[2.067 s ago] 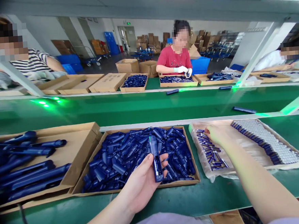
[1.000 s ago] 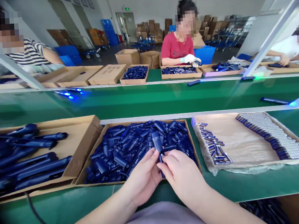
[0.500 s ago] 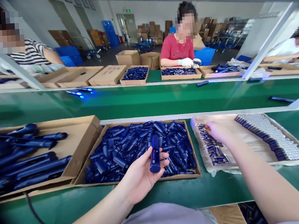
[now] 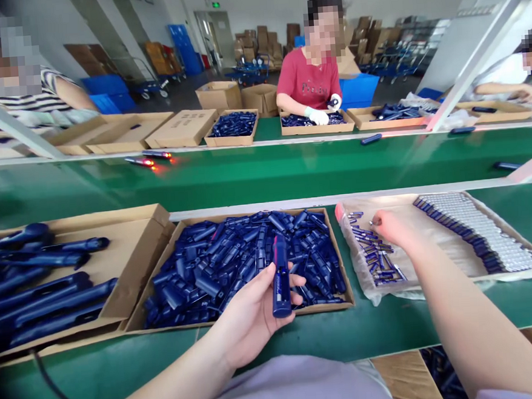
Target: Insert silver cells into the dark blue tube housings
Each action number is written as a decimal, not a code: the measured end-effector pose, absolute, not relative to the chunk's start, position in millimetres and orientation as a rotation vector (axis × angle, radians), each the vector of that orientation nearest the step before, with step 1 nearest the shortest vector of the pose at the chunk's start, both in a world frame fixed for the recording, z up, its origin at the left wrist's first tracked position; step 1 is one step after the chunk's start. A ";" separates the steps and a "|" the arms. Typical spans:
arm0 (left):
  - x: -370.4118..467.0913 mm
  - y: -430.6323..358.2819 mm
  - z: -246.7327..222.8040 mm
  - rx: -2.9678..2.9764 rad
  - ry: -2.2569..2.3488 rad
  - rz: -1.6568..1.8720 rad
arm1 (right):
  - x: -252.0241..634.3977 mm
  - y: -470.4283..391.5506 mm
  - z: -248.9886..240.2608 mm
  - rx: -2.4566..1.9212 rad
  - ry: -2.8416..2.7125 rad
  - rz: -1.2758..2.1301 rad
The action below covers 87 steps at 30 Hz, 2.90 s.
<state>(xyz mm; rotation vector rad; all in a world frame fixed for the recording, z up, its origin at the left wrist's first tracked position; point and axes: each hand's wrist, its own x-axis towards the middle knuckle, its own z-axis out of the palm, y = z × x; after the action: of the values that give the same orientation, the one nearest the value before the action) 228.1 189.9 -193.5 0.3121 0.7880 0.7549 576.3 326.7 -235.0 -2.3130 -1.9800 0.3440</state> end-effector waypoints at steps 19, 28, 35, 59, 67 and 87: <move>226.5 186.4 -195.6 0.474 0.838 0.761 | 399.0 181.4 -193.2 -1.222 -2.055 0.710; 220.8 183.1 -195.0 0.461 0.886 0.796 | 400.0 174.5 -205.5 -0.866 -2.503 0.095; 213.1 189.9 -188.7 0.442 0.889 0.883 | 415.0 231.4 -198.4 -1.010 -2.308 0.184; 212.7 188.2 -191.9 0.420 0.792 0.779 | 378.5 194.0 -199.1 -1.142 -1.571 1.155; 215.5 185.5 -194.4 0.449 0.826 0.804 | 382.1 187.0 -208.1 -1.221 -1.770 0.945; 203.5 178.1 -203.4 0.843 0.754 0.709 | 409.5 221.5 -203.0 -1.300 -1.816 1.286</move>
<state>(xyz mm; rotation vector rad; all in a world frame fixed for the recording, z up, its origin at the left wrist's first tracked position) 203.5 178.1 -203.4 0.8433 0.7544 0.7089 409.5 221.5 -203.0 -1.2997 -1.8157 1.2863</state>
